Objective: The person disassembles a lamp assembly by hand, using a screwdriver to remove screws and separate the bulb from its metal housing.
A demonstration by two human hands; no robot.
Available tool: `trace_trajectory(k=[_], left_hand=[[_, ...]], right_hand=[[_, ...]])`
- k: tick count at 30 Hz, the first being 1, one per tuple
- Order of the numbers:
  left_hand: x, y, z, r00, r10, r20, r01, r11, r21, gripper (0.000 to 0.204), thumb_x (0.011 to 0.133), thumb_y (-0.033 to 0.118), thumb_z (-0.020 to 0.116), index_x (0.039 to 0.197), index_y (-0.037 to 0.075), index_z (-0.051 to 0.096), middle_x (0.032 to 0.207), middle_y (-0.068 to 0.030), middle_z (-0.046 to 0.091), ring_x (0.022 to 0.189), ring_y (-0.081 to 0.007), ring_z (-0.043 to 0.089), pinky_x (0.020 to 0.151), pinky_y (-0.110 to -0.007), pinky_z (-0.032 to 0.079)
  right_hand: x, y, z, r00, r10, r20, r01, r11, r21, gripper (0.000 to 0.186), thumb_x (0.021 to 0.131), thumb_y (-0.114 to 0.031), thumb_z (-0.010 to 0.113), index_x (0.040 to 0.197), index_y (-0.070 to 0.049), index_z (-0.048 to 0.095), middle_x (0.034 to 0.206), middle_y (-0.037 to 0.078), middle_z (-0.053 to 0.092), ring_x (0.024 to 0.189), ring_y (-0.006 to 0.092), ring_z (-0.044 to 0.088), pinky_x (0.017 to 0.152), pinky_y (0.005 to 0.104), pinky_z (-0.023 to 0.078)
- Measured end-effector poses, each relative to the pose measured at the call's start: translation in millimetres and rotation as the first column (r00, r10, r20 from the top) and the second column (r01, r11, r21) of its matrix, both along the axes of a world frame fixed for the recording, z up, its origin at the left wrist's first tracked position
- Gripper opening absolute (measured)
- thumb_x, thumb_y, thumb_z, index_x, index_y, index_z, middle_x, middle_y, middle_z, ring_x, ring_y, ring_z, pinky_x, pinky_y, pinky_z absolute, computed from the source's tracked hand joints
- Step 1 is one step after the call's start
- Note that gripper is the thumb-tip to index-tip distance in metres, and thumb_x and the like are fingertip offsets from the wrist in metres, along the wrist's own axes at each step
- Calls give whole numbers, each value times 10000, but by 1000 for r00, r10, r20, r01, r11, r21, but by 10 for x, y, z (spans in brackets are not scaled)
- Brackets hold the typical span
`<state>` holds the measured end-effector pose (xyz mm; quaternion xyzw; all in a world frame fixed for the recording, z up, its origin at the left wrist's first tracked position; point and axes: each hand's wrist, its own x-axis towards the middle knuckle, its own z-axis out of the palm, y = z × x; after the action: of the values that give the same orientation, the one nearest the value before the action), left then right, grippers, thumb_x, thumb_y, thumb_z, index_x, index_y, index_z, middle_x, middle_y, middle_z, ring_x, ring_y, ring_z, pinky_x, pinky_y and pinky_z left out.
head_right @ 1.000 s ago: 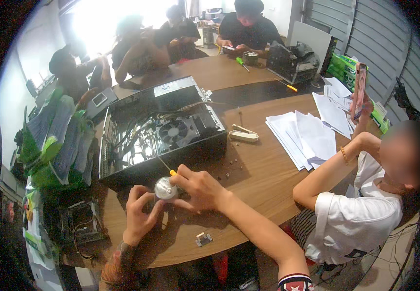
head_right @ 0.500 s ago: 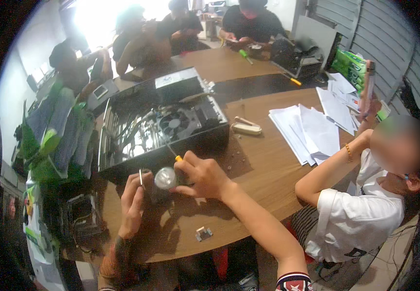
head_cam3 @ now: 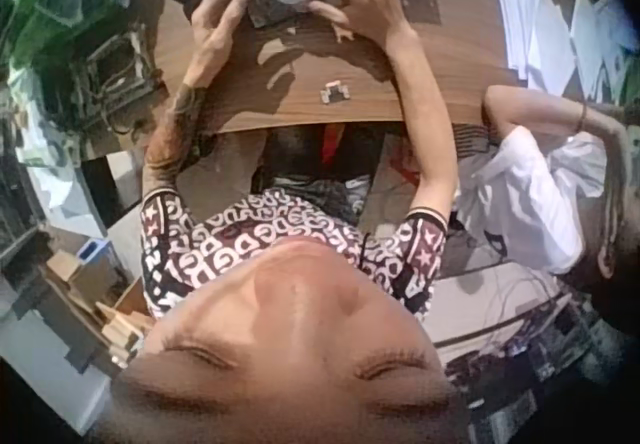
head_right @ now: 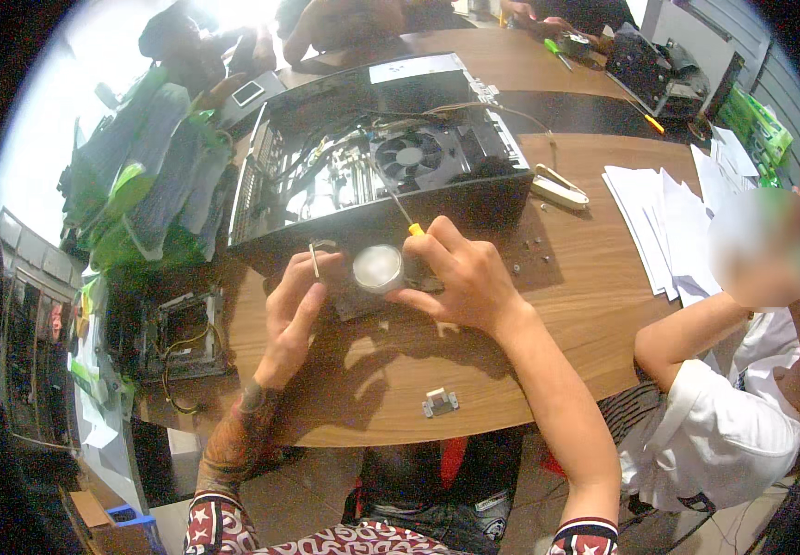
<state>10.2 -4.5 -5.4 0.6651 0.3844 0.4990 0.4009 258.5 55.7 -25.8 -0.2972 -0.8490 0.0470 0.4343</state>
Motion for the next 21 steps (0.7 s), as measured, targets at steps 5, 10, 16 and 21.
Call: trace_trajectory(k=[5, 10, 16, 21], left_hand=[[-21, 33, -58, 975, 87, -204, -43, 976, 212, 275, 923, 61, 615, 1186, 4, 670, 1230, -136, 503, 1186, -255, 521, 1030, -362, 419], [38, 23, -40, 891, 247, -380, -104, 928, 358, 248, 845, 58, 671, 1088, 48, 720, 1247, -169, 483, 1189, -315, 504, 1045, -407, 395], [112, -39, -12, 897, 278, -342, -147, 920, 363, 235, 821, -7, 646, 1045, 18, 711, 1347, -175, 388, 1216, -309, 508, 1042, -399, 412], [43, -107, 50, 859, 302, -413, -150, 920, 362, 204, 837, -32, 616, 1022, 2, 696, 1347, -159, 354, 1159, -284, 526, 1014, -399, 429]], right_hand=[[-13, -3, 17, 1000, 23, -15, -23, 1000, 21, 527, 715, -356, 867, 1051, -87, 562, 920, 107, 530, 719, 308, 631, 568, 384, 545], [-6, -10, 5, 1000, 4, 10, -4, 1000, 2, 541, 720, -377, 858, 1069, -95, 556, 924, 110, 525, 726, 313, 634, 568, 389, 546], [20, -42, -24, 998, -11, 62, 11, 1000, -3, 562, 731, -399, 833, 1105, -106, 534, 981, 130, 537, 787, 334, 650, 593, 400, 568], [-41, -61, -26, 999, 32, 28, -32, 999, -7, 549, 764, -408, 806, 1106, -71, 539, 979, 128, 529, 821, 320, 643, 634, 390, 563]])
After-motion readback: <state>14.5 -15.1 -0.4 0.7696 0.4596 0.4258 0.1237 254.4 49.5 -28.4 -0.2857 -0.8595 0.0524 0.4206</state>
